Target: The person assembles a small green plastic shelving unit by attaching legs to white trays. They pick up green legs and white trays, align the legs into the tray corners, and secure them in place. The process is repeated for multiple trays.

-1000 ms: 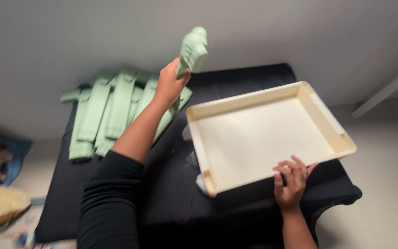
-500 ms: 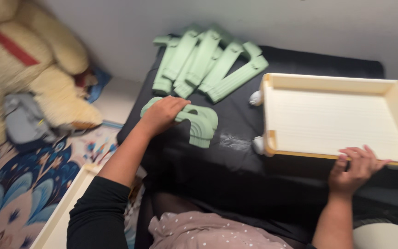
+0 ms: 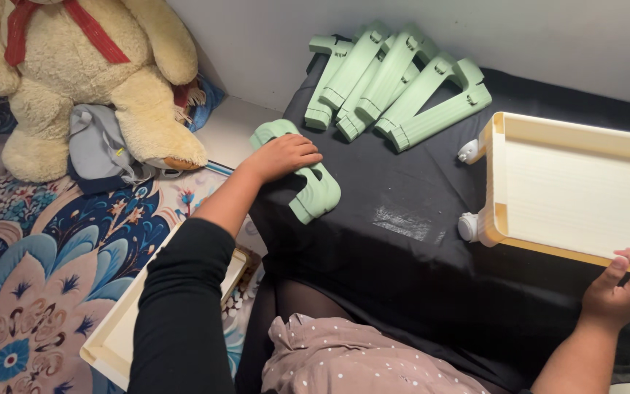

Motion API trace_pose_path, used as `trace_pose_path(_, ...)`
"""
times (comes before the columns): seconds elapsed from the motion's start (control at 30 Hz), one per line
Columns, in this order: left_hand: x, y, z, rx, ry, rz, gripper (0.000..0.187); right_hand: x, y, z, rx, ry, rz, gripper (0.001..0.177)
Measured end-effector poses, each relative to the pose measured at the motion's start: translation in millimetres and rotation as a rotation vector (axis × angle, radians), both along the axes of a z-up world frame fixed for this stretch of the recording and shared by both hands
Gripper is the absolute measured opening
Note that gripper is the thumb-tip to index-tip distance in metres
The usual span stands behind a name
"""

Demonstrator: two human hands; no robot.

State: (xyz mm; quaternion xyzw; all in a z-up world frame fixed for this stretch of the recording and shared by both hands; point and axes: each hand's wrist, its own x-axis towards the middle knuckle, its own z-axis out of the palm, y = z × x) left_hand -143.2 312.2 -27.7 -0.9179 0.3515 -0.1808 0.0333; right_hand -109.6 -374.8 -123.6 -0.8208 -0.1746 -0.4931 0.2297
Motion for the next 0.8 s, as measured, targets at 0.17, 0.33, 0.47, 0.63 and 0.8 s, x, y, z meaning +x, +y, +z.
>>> trace_pose_path(0.17,25,19,3,0.193,-0.171,-0.103,0.033,4,-8,-11,0.011,0.056,-0.027,0.046)
trace_pose_path(0.33,43,26,1,0.315,-0.185,-0.05,0.037,3,-7,-11,-0.025,-0.003,-0.002,0.045)
trace_pose_path(0.47,51,26,-5,0.355,-0.11,0.051,0.042,-1,-1,-1,-0.043,0.005,-0.035,0.046)
trace_pose_path(0.63,46,13,-9,0.331,-0.288,0.268,0.047,-7,9,12,-0.004,0.038,-0.058,0.054)
trace_pose_path(0.8,47,-49,5,0.143,-0.39,0.497,0.03,-6,7,10,0.064,0.078,-0.062,0.055)
